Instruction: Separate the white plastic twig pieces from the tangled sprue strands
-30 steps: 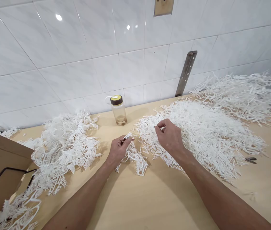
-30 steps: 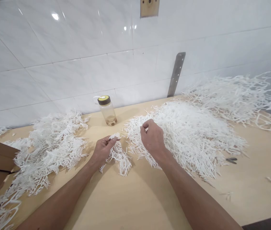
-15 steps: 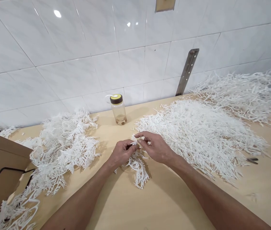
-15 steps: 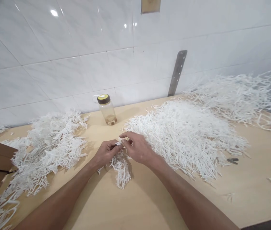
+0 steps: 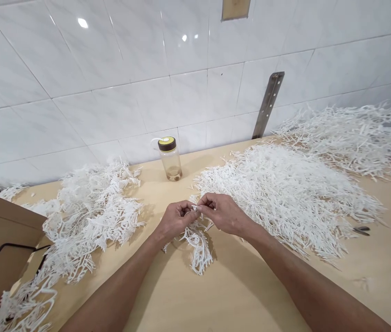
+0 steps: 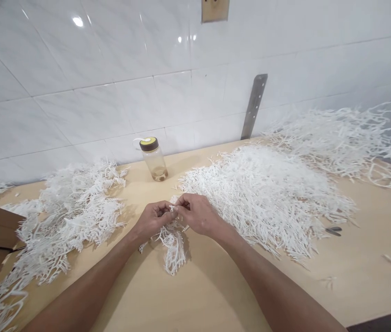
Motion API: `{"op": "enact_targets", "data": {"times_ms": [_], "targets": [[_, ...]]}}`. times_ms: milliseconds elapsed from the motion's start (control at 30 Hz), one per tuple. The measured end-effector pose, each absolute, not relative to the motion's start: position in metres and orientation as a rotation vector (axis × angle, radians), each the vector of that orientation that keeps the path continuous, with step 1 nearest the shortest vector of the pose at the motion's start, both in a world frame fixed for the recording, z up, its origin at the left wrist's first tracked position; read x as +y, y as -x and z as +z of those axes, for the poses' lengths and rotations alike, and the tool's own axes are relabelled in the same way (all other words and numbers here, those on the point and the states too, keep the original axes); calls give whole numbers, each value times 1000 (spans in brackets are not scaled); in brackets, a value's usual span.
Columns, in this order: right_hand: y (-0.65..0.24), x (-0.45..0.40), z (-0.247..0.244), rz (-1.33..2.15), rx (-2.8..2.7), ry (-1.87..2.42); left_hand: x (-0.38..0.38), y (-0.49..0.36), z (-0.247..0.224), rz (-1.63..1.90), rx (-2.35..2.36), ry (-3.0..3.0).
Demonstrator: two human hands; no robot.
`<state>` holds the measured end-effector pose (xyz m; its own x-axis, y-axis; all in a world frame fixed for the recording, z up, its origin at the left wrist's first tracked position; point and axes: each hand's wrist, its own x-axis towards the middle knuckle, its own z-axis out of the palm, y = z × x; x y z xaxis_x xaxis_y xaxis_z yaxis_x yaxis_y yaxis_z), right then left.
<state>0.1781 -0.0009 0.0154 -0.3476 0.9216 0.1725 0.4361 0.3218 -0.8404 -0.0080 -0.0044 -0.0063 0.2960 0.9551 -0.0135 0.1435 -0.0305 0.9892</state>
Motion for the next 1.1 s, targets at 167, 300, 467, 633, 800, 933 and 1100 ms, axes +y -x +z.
{"op": "enact_targets", "data": {"times_ms": [167, 300, 467, 633, 800, 933, 1100], "targets": [[-179, 0, 14, 1185, -1775, 1194, -3, 10, -3, 977, 990, -1255], [-180, 1, 13, 1265, -1710, 1169, -4, 10, 1, 951, 966, -1201], [-183, -1, 17, 1253, -1740, 1178, -3, 10, 0, 920, 960, -1223], [-184, 2, 14, 1249, -1779, 1181, -4, 10, -2, 880, 966, -1310], [-183, 3, 11, 1281, -1765, 1222, -6, 10, -4, 900, 998, -1394], [-184, 2, 14, 1286, -1766, 1262, -6, 8, -3, 948, 1045, -1429], [-183, 1, 18, 1095, -1908, 1304, -8, 8, -2, 904, 1047, -1390]]}}
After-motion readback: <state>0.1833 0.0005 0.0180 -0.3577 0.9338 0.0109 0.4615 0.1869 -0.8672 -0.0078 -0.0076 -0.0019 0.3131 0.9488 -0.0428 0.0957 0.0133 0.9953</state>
